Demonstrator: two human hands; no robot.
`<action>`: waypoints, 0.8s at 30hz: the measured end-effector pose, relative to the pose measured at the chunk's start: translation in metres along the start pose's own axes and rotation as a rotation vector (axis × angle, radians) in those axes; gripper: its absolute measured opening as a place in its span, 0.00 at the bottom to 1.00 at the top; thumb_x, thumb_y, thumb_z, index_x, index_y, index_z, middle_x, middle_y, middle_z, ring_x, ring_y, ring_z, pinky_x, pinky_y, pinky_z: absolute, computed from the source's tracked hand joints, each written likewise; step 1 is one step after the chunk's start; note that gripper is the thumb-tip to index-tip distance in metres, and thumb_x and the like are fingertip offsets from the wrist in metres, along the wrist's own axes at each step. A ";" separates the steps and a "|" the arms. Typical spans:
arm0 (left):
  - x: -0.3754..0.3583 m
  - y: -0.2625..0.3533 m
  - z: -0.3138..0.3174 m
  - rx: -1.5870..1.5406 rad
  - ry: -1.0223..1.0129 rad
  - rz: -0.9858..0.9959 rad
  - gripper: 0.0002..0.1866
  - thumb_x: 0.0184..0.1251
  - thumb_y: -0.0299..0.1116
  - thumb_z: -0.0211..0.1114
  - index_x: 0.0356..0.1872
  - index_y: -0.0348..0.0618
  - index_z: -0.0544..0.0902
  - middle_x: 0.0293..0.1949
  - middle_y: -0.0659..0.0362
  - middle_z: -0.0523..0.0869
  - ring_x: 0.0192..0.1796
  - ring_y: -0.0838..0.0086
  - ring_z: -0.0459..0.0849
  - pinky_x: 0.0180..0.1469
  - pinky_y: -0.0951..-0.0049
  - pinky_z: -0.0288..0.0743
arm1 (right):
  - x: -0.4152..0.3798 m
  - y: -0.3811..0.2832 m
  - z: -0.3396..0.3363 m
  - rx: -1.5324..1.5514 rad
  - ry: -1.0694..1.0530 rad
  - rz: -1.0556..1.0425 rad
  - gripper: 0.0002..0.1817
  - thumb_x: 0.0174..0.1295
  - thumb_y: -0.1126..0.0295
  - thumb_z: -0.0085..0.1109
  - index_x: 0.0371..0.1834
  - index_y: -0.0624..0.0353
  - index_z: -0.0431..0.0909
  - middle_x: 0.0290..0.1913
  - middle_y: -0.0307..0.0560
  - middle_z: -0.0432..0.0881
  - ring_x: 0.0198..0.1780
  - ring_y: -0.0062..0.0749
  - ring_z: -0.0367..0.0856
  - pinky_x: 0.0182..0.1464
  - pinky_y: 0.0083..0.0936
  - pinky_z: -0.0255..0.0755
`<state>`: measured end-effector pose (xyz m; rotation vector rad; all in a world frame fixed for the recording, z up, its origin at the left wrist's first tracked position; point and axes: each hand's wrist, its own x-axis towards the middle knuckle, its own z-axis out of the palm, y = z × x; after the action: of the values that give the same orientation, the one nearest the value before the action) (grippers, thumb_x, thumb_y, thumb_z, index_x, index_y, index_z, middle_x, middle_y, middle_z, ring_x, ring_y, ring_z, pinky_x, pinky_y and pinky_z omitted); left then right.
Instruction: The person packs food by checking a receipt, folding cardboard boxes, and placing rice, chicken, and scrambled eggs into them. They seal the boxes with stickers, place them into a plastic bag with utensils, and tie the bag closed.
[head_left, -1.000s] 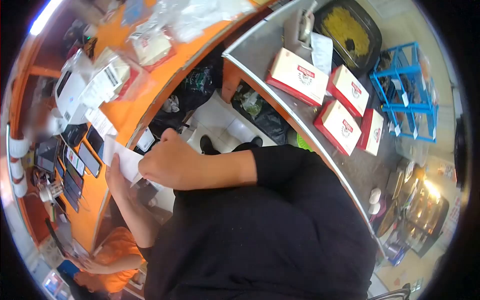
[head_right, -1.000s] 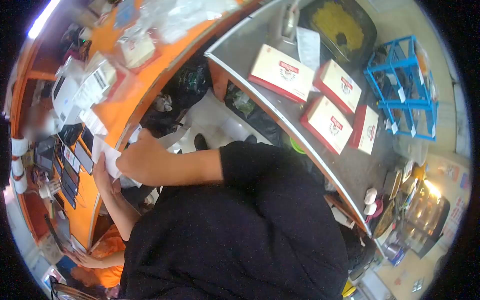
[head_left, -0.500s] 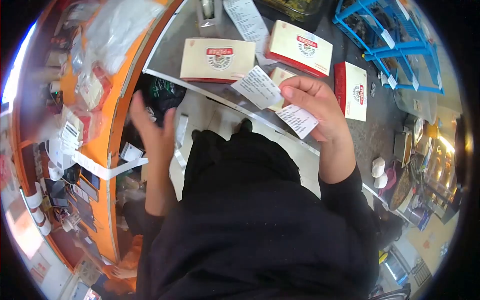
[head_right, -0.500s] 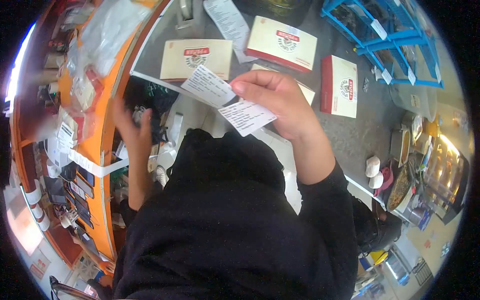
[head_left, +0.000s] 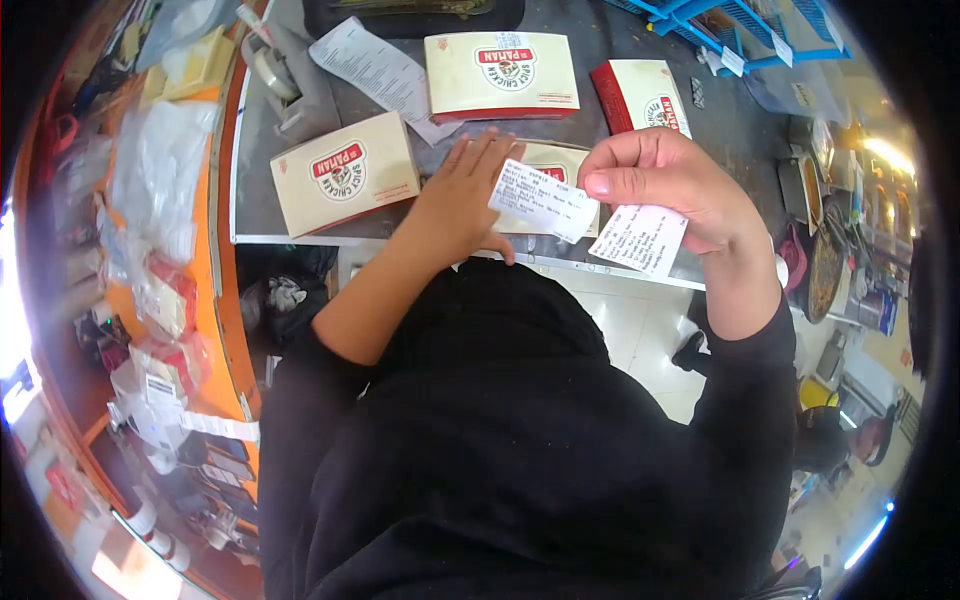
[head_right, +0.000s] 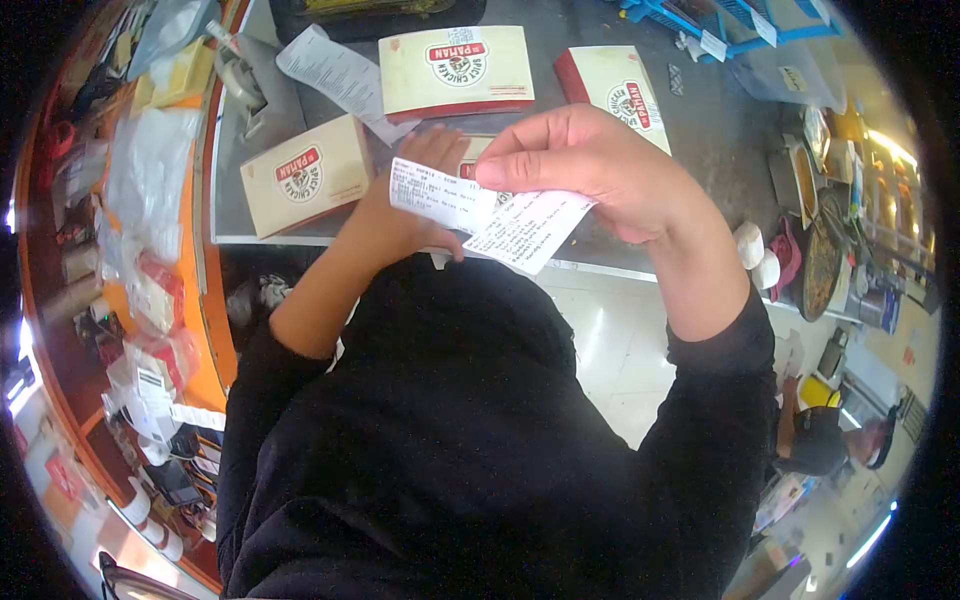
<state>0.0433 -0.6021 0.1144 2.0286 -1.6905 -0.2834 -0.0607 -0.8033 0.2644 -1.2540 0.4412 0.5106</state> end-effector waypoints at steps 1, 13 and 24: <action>0.005 -0.002 0.017 -0.029 0.015 0.001 0.62 0.27 0.60 0.76 0.67 0.32 0.62 0.67 0.46 0.67 0.73 0.51 0.58 0.74 0.49 0.49 | -0.001 -0.003 -0.001 -0.007 0.008 0.006 0.11 0.60 0.69 0.66 0.40 0.66 0.82 0.32 0.38 0.83 0.31 0.13 0.79 0.33 0.11 0.71; 0.011 -0.008 0.024 0.005 0.056 -0.055 0.58 0.20 0.52 0.81 0.62 0.37 0.67 0.57 0.50 0.72 0.62 0.56 0.69 0.70 0.42 0.50 | 0.031 -0.026 -0.041 -1.156 0.091 0.264 0.10 0.48 0.67 0.73 0.27 0.61 0.83 0.25 0.40 0.82 0.29 0.21 0.79 0.33 0.21 0.72; 0.010 -0.013 0.025 -0.014 0.079 -0.015 0.54 0.22 0.53 0.78 0.59 0.36 0.70 0.55 0.50 0.74 0.58 0.57 0.72 0.62 0.52 0.58 | 0.121 0.040 -0.044 -1.750 0.261 -0.065 0.14 0.41 0.60 0.75 0.28 0.53 0.83 0.32 0.43 0.85 0.42 0.40 0.84 0.41 0.37 0.76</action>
<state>0.0455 -0.6160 0.0879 2.0167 -1.6221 -0.2166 0.0123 -0.8219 0.1521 -3.0225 0.0583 0.6689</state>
